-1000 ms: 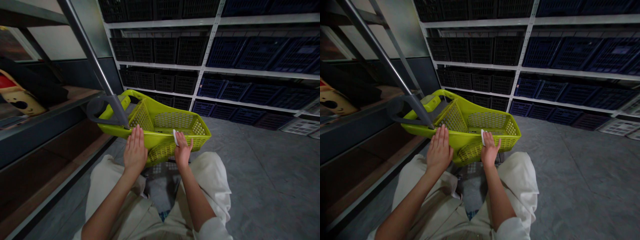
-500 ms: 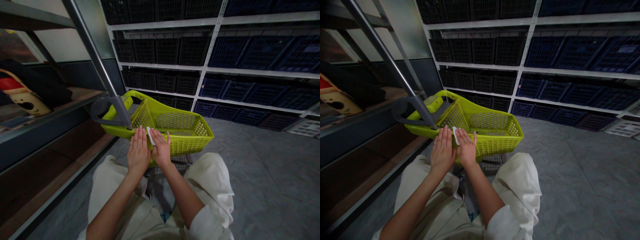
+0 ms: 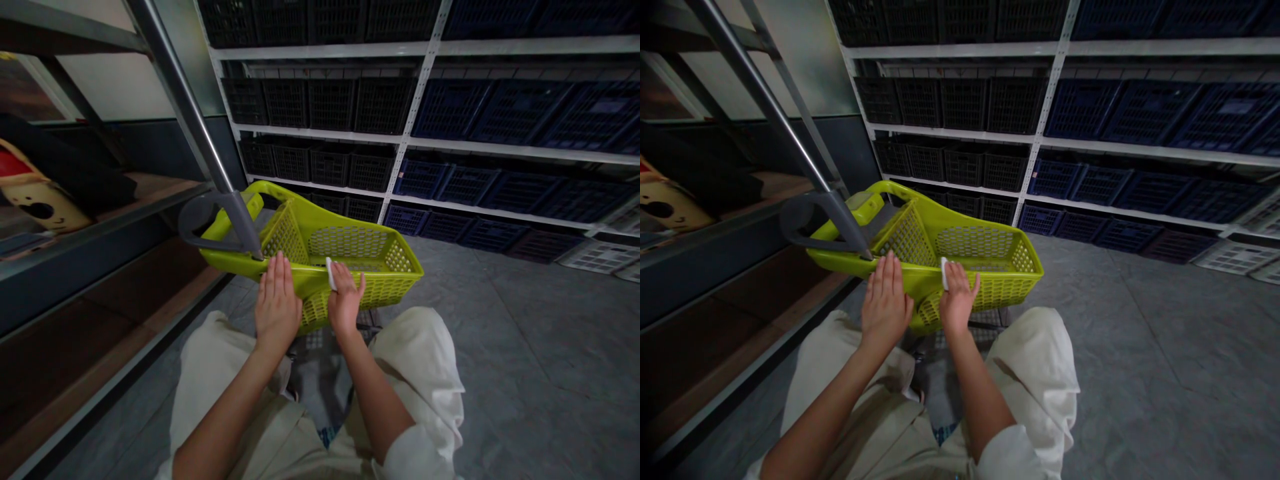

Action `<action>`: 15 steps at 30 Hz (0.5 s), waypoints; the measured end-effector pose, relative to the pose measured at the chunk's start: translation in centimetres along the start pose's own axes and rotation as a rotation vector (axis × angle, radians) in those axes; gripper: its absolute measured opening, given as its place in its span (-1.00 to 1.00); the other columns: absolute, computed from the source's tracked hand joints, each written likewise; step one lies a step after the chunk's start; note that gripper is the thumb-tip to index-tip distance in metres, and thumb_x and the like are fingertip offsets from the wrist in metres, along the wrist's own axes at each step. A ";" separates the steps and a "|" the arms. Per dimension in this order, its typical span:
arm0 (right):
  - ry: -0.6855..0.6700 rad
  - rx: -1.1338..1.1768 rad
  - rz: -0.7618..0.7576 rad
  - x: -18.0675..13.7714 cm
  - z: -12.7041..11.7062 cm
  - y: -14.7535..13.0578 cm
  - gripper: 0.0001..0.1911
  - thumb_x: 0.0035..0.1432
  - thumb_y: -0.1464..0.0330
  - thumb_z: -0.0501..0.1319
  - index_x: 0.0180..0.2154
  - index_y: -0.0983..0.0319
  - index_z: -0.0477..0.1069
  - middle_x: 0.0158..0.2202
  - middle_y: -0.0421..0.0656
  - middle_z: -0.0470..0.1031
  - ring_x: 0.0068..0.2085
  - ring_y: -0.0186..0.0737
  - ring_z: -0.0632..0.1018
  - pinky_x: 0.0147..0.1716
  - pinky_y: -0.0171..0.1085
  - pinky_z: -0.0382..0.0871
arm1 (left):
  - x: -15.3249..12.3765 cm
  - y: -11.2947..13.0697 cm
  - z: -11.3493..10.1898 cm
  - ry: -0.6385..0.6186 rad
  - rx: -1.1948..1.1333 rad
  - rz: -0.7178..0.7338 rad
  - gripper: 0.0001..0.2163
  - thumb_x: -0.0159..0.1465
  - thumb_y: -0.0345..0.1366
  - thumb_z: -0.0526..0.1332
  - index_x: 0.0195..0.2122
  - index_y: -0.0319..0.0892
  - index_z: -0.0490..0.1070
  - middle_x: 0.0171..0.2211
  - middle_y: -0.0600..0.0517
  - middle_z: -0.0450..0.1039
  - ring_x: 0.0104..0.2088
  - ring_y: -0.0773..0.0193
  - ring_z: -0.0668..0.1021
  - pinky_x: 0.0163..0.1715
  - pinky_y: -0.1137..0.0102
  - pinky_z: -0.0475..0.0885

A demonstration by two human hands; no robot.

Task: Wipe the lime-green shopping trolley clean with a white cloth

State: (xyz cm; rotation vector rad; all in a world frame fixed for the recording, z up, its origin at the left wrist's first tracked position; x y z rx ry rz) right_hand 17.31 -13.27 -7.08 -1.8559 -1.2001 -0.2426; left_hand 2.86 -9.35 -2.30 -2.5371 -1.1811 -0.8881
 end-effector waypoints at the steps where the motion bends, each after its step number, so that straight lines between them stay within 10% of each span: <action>1: -0.058 0.030 -0.058 0.2 0.7 -2.2 -0.28 0.07 0.61 -0.05 0.25 0.13 0.31 0.25 -0.16 0.42 0.32 -0.27 0.33 0.40 0.00 -0.31 | 0.0 0.0 0.1 0.009 0.005 -0.002 -0.27 0.28 -0.41 0.06 0.44 -0.44 -0.21 0.45 -0.27 -0.14 0.45 0.00 -0.02 0.39 0.09 0.02; 7: -0.224 0.119 -0.240 0.6 1.6 -8.0 -0.29 0.11 0.61 -0.04 0.28 0.15 0.25 0.30 -0.18 0.36 0.35 -0.32 0.28 0.40 -0.08 -0.41 | -0.1 -0.2 0.4 0.032 0.065 -0.002 -0.36 0.36 -0.40 -0.03 0.44 -0.43 -0.21 0.45 -0.25 -0.13 0.45 0.05 -0.03 0.39 0.12 0.02; 15: -0.053 -0.125 -0.090 -0.8 -2.2 4.9 -0.20 0.02 0.63 -0.06 0.28 0.10 0.25 0.30 -0.18 0.36 0.34 -0.29 0.30 0.38 -0.03 -0.24 | -0.1 -0.2 0.2 -0.012 0.031 0.004 -0.26 0.25 -0.41 0.10 0.42 -0.50 -0.17 0.44 -0.30 -0.13 0.45 -0.02 -0.01 0.39 0.09 0.00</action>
Point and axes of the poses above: each hand's wrist, its own x-axis towards the middle knuckle, its own z-axis out of the palm, y = z × x, the point moved 7 cm from there along x, towards the middle knuckle
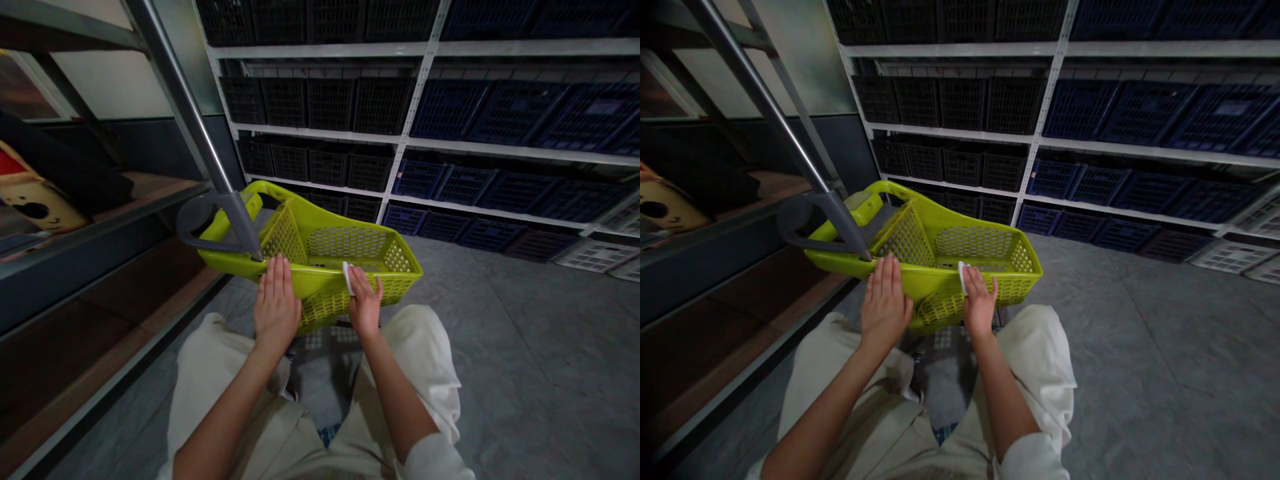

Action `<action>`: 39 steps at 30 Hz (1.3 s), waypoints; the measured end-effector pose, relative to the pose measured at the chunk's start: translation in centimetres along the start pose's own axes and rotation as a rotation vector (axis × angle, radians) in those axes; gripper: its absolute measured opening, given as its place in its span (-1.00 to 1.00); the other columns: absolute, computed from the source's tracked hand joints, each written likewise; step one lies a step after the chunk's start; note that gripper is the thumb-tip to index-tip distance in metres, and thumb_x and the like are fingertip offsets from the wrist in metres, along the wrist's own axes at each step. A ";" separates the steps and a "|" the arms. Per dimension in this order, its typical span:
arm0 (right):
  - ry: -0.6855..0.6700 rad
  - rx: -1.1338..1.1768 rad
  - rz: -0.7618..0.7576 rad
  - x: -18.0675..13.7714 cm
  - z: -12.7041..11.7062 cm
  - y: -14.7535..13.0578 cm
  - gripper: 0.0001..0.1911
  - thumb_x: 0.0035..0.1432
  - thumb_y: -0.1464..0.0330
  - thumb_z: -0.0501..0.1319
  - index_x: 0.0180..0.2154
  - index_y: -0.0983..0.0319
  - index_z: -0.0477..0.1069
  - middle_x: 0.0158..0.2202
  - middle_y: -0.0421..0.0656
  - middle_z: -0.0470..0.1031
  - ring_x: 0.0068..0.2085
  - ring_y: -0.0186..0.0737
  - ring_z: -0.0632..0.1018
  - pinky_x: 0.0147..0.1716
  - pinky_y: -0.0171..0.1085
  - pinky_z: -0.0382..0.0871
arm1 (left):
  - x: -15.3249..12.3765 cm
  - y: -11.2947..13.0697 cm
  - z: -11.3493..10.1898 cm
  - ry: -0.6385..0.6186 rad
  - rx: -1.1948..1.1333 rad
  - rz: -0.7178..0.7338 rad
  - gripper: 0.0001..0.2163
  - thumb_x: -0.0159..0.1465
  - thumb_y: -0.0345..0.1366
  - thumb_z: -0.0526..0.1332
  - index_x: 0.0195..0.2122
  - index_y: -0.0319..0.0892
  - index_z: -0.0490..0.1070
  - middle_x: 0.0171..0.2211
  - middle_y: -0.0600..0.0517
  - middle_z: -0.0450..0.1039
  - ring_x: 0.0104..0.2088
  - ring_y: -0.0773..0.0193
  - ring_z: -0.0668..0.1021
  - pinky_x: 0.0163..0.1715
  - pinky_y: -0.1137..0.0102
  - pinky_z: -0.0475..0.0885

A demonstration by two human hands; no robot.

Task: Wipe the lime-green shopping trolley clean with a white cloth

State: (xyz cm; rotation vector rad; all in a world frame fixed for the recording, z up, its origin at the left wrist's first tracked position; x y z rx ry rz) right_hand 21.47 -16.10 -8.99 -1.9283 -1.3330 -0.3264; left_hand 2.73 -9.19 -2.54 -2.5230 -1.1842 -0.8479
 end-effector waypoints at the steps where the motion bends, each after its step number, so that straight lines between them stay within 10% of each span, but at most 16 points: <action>1: 0.019 -0.027 0.036 -0.2 -0.4 1.2 -0.22 0.03 0.63 -0.06 0.27 0.09 0.27 0.29 -0.17 0.37 0.33 -0.28 0.31 0.37 -0.01 -0.21 | 0.0 0.0 0.0 0.005 -0.007 0.002 -0.25 0.24 -0.41 0.10 0.42 -0.49 -0.17 0.44 -0.30 -0.13 0.45 -0.02 -0.01 0.39 0.09 -0.01; 5: 0.058 -0.062 0.192 0.0 -1.0 1.3 -0.26 0.07 0.63 -0.07 0.24 0.10 0.32 0.27 -0.15 0.40 0.33 -0.21 0.33 0.36 0.05 -0.20 | 0.0 0.0 -0.1 0.013 -0.013 0.006 -0.24 0.23 -0.42 0.11 0.42 -0.49 -0.17 0.45 -0.28 -0.12 0.45 -0.01 -0.01 0.40 0.10 0.00; 13: -0.218 0.162 -0.142 1.9 1.8 -12.9 -0.29 0.16 0.59 -0.02 0.33 0.13 0.17 0.35 -0.17 0.28 0.39 -0.30 0.20 0.39 -0.08 -0.27 | -0.1 -0.2 0.2 0.044 0.023 0.029 -0.36 0.32 -0.40 0.01 0.42 -0.43 -0.11 0.44 -0.24 -0.09 0.45 0.02 -0.02 0.37 0.09 0.07; 24: -0.054 -0.067 0.111 -0.3 -0.8 0.1 -0.19 0.02 0.64 -0.04 0.31 0.11 0.21 0.33 -0.12 0.31 0.36 -0.21 0.27 0.33 0.01 -0.14 | 0.0 0.1 -0.4 -0.009 -0.026 0.008 -0.24 0.23 -0.40 0.11 0.43 -0.47 -0.18 0.45 -0.26 -0.13 0.45 0.00 -0.02 0.40 0.09 -0.01; 34: -0.203 0.148 -0.092 2.1 2.2 -13.2 -0.31 0.18 0.58 -0.02 0.33 0.16 0.16 0.34 -0.12 0.30 0.37 -0.27 0.23 0.35 -0.09 -0.18 | -0.2 -0.3 0.5 0.048 0.010 -0.011 -0.38 0.35 -0.42 -0.04 0.44 -0.36 -0.15 0.45 -0.20 -0.09 0.45 0.08 -0.02 0.38 0.11 0.04; 39: -0.163 0.098 -0.114 1.4 1.7 -9.9 -0.22 0.09 0.62 -0.02 0.34 0.15 0.14 0.33 -0.12 0.30 0.36 -0.26 0.25 0.34 -0.08 -0.18 | -0.1 -0.1 0.0 0.026 -0.011 -0.003 -0.30 0.29 -0.40 0.05 0.43 -0.43 -0.17 0.44 -0.26 -0.08 0.45 0.03 0.00 0.39 0.10 0.02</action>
Point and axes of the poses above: each hand's wrist, its own x-axis towards the middle knuckle, its own z-axis out of the palm, y = z × x, the point moved 7 cm from there along x, towards the middle knuckle
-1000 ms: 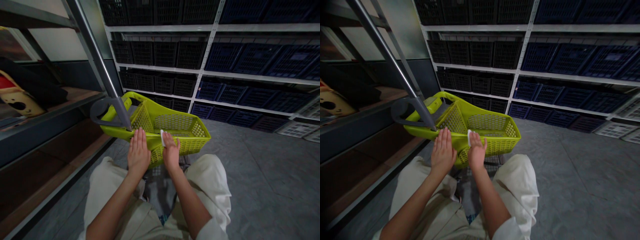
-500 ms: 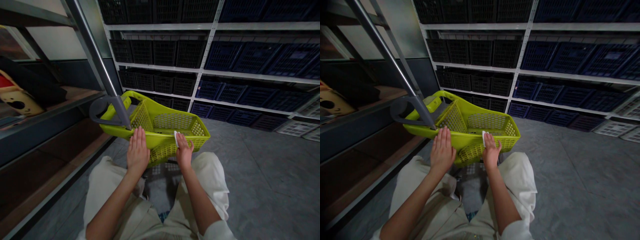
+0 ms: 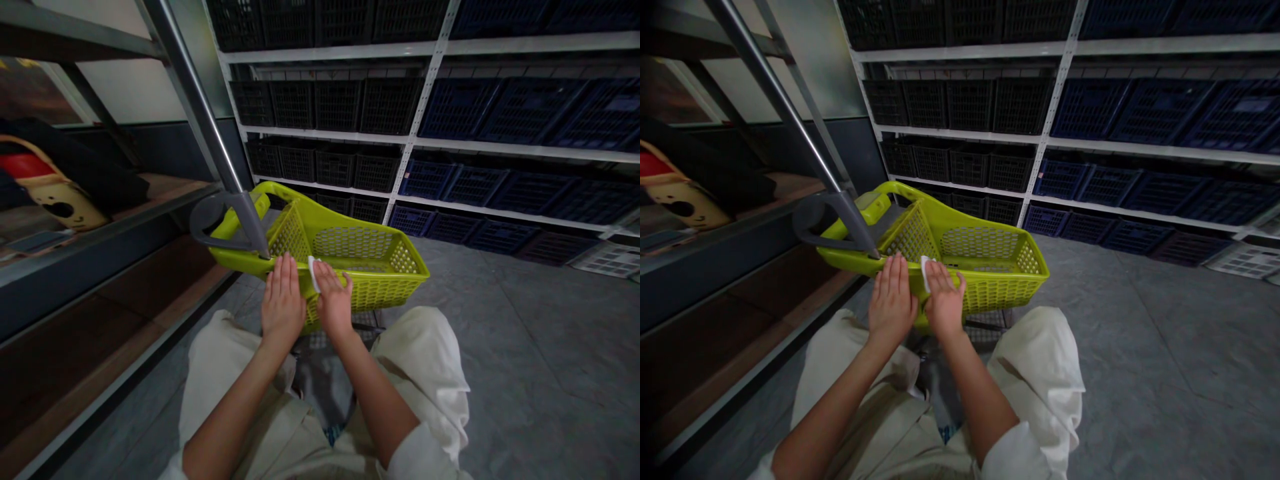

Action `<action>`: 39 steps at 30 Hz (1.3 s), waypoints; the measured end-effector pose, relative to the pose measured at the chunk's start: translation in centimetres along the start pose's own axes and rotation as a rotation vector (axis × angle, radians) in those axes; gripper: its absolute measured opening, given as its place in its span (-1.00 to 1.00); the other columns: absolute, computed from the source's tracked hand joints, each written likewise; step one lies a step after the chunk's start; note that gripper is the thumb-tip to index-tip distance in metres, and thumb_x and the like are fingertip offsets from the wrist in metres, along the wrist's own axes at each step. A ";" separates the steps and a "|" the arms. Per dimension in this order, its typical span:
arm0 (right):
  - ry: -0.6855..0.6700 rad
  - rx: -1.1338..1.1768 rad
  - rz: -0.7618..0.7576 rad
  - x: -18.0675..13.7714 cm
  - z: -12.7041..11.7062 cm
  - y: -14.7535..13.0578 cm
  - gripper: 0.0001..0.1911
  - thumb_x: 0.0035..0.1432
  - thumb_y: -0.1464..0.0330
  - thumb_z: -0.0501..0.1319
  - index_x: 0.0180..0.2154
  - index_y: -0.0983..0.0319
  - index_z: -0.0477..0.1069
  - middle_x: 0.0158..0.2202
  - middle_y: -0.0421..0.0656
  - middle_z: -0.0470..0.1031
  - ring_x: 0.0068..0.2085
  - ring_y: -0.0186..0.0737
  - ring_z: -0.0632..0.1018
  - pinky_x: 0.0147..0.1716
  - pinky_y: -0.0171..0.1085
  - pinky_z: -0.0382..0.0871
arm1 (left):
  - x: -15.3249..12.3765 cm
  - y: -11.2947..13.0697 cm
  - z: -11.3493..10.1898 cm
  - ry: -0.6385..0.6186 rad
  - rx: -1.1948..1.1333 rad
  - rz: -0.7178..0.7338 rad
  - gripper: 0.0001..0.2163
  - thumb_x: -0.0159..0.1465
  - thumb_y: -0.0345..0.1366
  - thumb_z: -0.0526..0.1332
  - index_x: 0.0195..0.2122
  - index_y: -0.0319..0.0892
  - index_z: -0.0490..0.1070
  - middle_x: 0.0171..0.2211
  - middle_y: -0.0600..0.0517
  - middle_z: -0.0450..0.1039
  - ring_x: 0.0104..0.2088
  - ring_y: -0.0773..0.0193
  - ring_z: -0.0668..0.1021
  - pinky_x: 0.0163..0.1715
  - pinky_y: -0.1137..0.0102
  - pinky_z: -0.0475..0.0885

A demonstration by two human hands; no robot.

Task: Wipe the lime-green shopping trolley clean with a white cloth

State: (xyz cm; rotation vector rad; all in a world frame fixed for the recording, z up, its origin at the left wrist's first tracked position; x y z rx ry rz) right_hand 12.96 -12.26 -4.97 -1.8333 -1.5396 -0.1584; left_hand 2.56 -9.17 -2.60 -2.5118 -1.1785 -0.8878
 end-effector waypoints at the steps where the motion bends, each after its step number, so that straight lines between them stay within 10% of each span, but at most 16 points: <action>1: 0.017 -0.031 0.028 -0.6 -0.4 1.8 -0.20 0.06 0.63 -0.02 0.34 0.15 0.14 0.33 -0.11 0.31 0.35 -0.25 0.26 0.33 -0.08 -0.16 | 0.0 0.1 -0.1 -0.007 -0.003 0.002 -0.27 0.27 -0.41 0.07 0.43 -0.45 -0.18 0.44 -0.28 -0.08 0.45 0.02 -0.01 0.39 0.09 0.02; 8: 0.190 -0.189 0.284 -3.6 -3.4 10.3 -0.23 0.05 0.63 -0.05 0.29 0.11 0.26 0.30 -0.12 0.36 0.34 -0.21 0.30 0.28 -0.03 -0.07 | 0.0 0.2 -0.2 -0.013 -0.013 0.001 -0.25 0.24 -0.42 0.08 0.43 -0.47 -0.19 0.44 -0.28 -0.11 0.45 0.00 -0.02 0.39 0.08 0.01; 19: -0.012 0.052 -0.001 1.2 0.5 -3.2 -0.31 0.17 0.58 -0.02 0.32 0.12 0.19 0.32 -0.16 0.32 0.37 -0.28 0.25 0.36 -0.10 -0.20 | 0.0 0.0 0.1 0.026 0.002 -0.028 -0.39 0.36 -0.42 -0.05 0.43 -0.37 -0.12 0.43 -0.23 -0.03 0.44 0.06 0.02 0.37 0.09 0.08; 30: 0.217 -0.149 0.276 -3.5 -3.4 10.2 -0.22 0.03 0.64 -0.04 0.27 0.07 0.28 0.28 -0.15 0.39 0.34 -0.23 0.30 0.31 -0.05 -0.08 | -0.1 0.2 -0.1 -0.013 0.000 -0.001 -0.26 0.26 -0.41 0.08 0.43 -0.48 -0.20 0.45 -0.27 -0.12 0.45 0.01 -0.03 0.40 0.10 -0.01; 39: -0.009 0.066 0.026 1.4 0.3 -2.5 -0.28 0.13 0.61 -0.03 0.30 0.12 0.22 0.30 -0.15 0.35 0.34 -0.27 0.29 0.31 -0.13 -0.12 | 0.0 0.0 0.2 0.011 -0.007 -0.025 -0.37 0.35 -0.41 -0.03 0.43 -0.38 -0.13 0.44 -0.22 -0.05 0.45 0.05 0.00 0.38 0.10 0.07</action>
Point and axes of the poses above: each hand's wrist, its own x-axis towards the middle knuckle, its own z-axis out of the palm, y = z × x, the point moved 7 cm from there along x, towards the middle knuckle
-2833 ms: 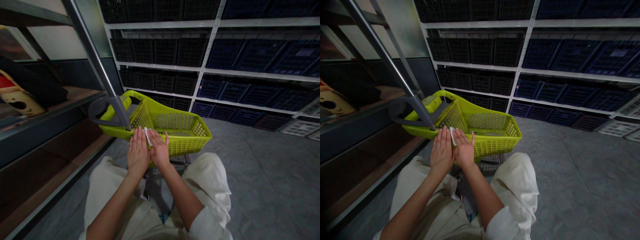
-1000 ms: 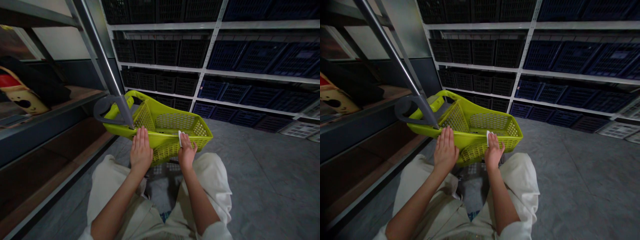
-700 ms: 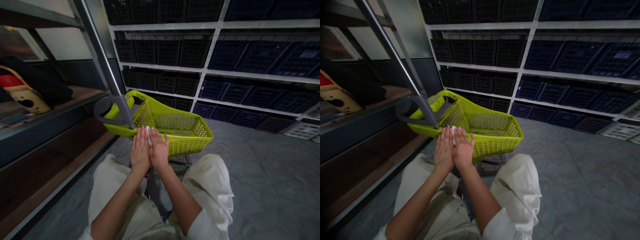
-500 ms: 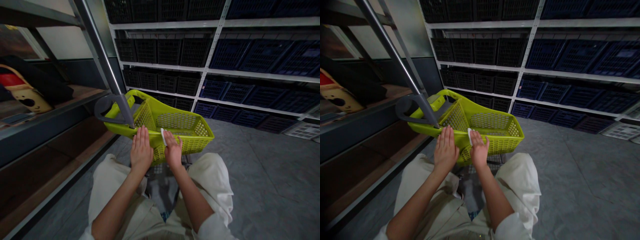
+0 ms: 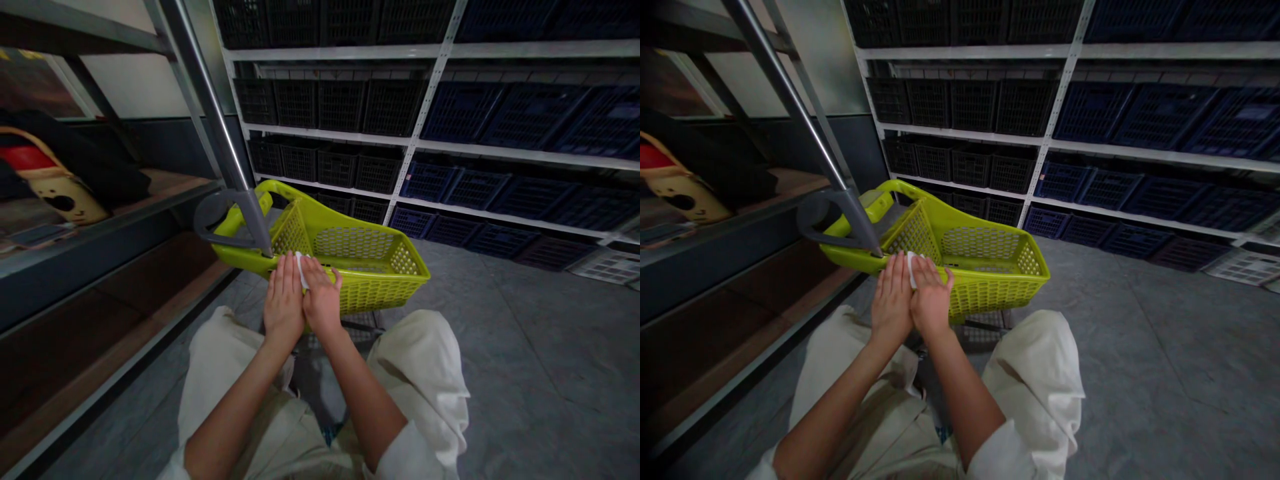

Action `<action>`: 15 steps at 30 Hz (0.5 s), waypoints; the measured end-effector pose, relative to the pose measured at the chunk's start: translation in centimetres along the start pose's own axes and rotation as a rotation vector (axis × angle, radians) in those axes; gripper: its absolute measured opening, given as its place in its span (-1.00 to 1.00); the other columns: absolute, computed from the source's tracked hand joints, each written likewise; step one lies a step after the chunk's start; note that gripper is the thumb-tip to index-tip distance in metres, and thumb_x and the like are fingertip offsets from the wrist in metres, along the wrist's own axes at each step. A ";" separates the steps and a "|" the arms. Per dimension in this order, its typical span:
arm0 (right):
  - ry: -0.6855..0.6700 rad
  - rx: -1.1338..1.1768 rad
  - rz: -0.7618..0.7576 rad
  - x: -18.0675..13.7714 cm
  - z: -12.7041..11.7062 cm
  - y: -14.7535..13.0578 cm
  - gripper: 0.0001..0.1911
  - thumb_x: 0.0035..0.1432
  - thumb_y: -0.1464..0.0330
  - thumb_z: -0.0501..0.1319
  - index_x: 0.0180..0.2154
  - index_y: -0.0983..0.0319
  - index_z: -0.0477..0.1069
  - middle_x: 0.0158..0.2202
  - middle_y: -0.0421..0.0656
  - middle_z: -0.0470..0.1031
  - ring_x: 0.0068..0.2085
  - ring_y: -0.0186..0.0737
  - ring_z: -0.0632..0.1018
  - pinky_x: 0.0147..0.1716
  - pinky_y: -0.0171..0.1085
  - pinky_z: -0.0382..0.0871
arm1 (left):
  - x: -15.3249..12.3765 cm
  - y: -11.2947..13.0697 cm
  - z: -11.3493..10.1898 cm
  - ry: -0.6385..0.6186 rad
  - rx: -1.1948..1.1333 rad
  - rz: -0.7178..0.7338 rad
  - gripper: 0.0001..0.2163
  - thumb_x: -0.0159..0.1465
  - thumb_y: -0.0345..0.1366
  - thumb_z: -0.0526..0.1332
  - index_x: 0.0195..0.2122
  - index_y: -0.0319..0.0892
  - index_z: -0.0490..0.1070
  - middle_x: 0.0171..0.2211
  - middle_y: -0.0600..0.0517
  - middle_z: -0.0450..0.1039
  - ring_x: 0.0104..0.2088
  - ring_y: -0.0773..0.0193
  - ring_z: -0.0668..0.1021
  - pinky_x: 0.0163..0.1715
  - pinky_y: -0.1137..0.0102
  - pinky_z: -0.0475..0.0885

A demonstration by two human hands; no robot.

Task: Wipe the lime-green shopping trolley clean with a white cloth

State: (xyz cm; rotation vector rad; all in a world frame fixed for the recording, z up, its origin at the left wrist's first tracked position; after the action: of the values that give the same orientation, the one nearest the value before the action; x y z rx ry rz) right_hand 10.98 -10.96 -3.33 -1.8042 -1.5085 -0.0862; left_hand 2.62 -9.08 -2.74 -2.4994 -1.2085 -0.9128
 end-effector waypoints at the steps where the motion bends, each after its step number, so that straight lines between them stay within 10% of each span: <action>1: -0.007 0.007 -0.022 0.1 0.2 -0.6 -0.29 0.14 0.60 -0.03 0.31 0.12 0.22 0.31 -0.15 0.35 0.34 -0.27 0.29 0.30 -0.13 -0.11 | 0.0 0.0 0.0 0.003 0.005 -0.002 -0.39 0.36 -0.41 -0.04 0.44 -0.36 -0.12 0.44 -0.20 -0.04 0.45 0.06 0.01 0.37 0.10 0.08; 15: 0.204 -0.231 0.155 -4.4 -4.4 12.6 -0.22 0.03 0.62 -0.03 0.28 0.11 0.27 0.29 -0.13 0.38 0.32 -0.21 0.33 0.22 -0.11 -0.02 | -0.2 0.2 -0.4 -0.005 -0.007 0.038 -0.28 0.25 -0.42 0.06 0.43 -0.46 -0.16 0.45 -0.25 -0.09 0.45 0.01 0.00 0.39 0.10 0.00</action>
State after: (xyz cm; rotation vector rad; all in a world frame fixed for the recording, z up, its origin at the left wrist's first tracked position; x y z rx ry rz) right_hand 22.29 -17.16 -8.79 -2.0212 -1.2520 -0.3704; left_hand 2.50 -9.48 -2.54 -2.5229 -1.1572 -0.9035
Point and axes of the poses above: each hand's wrist, its own x-axis towards the middle knuckle, its own z-axis out of the palm, y = z × x, the point moved 7 cm from there along x, towards the middle knuckle
